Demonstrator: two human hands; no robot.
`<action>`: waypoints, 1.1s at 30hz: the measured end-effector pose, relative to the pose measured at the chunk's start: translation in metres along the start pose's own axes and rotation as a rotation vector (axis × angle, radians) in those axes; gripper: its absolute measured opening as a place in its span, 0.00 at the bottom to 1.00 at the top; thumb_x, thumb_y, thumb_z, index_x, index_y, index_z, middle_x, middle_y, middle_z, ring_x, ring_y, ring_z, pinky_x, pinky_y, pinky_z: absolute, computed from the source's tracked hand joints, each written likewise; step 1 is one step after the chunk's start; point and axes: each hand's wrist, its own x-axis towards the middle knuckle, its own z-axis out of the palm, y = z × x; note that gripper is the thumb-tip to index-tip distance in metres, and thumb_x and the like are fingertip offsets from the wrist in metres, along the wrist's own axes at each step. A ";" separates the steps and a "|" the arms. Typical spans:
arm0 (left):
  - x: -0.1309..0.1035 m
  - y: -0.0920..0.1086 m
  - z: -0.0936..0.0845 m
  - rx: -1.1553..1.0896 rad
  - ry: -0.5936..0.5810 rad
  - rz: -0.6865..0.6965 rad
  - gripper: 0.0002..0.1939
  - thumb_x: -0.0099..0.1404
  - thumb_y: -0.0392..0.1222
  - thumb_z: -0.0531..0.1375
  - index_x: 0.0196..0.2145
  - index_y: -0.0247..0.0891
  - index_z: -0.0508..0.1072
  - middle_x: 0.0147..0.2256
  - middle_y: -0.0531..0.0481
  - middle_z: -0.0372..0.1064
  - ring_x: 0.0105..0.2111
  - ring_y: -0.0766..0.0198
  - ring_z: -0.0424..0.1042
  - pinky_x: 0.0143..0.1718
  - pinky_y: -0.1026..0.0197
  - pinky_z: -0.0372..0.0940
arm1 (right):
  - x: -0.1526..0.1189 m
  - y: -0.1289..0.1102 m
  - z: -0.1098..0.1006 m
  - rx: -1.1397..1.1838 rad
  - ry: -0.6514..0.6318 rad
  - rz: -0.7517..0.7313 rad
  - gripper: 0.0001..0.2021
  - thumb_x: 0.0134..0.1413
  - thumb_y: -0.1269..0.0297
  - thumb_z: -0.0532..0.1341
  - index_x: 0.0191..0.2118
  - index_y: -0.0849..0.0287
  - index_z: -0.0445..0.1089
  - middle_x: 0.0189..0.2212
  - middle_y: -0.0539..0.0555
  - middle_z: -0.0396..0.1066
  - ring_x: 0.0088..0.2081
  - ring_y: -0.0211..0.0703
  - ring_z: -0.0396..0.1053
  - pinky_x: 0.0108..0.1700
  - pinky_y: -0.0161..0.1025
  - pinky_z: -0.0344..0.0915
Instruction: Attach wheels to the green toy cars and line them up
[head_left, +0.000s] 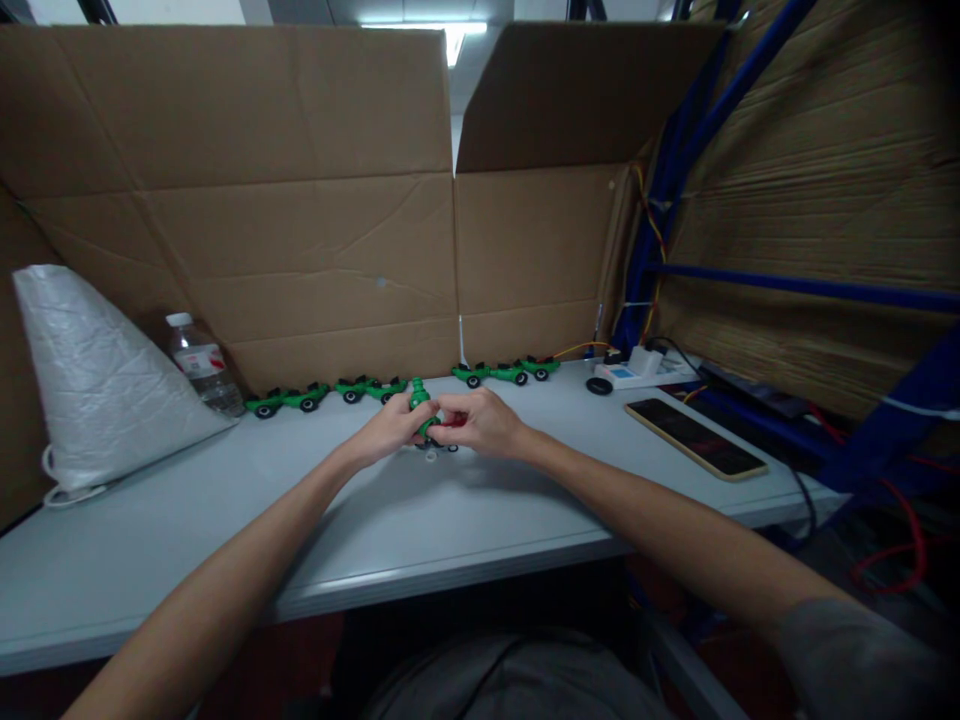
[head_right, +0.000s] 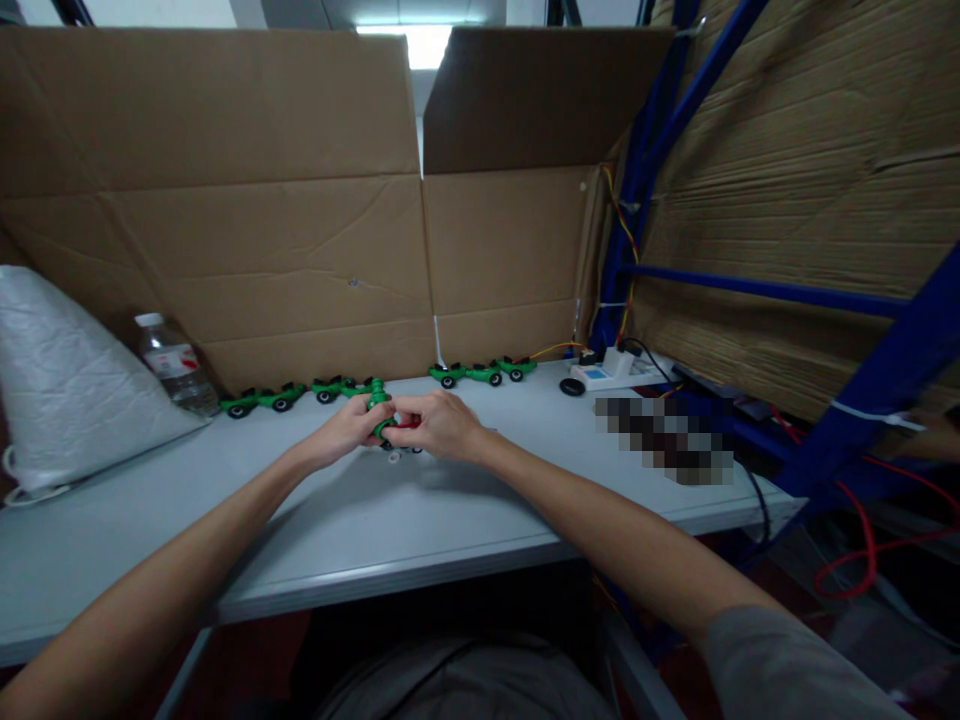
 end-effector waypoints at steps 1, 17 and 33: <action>0.000 0.000 0.000 0.000 0.006 0.008 0.24 0.66 0.62 0.58 0.29 0.35 0.68 0.24 0.56 0.57 0.22 0.71 0.56 0.23 0.68 0.57 | 0.000 -0.001 0.000 -0.019 0.012 0.008 0.13 0.55 0.60 0.66 0.24 0.58 0.65 0.19 0.43 0.58 0.23 0.33 0.53 0.29 0.34 0.46; 0.004 0.001 0.003 -0.070 0.111 0.012 0.27 0.62 0.65 0.62 0.27 0.36 0.67 0.22 0.57 0.54 0.21 0.71 0.54 0.22 0.66 0.53 | 0.005 -0.006 0.002 -0.075 0.092 0.098 0.14 0.52 0.57 0.65 0.23 0.57 0.63 0.18 0.43 0.58 0.23 0.33 0.53 0.28 0.35 0.47; 0.004 0.002 0.005 -0.187 0.177 -0.099 0.26 0.57 0.65 0.65 0.28 0.39 0.63 0.23 0.59 0.54 0.21 0.72 0.53 0.22 0.68 0.53 | 0.004 0.011 0.001 0.030 0.030 0.095 0.21 0.55 0.52 0.65 0.22 0.57 0.56 0.19 0.43 0.52 0.24 0.34 0.50 0.28 0.34 0.46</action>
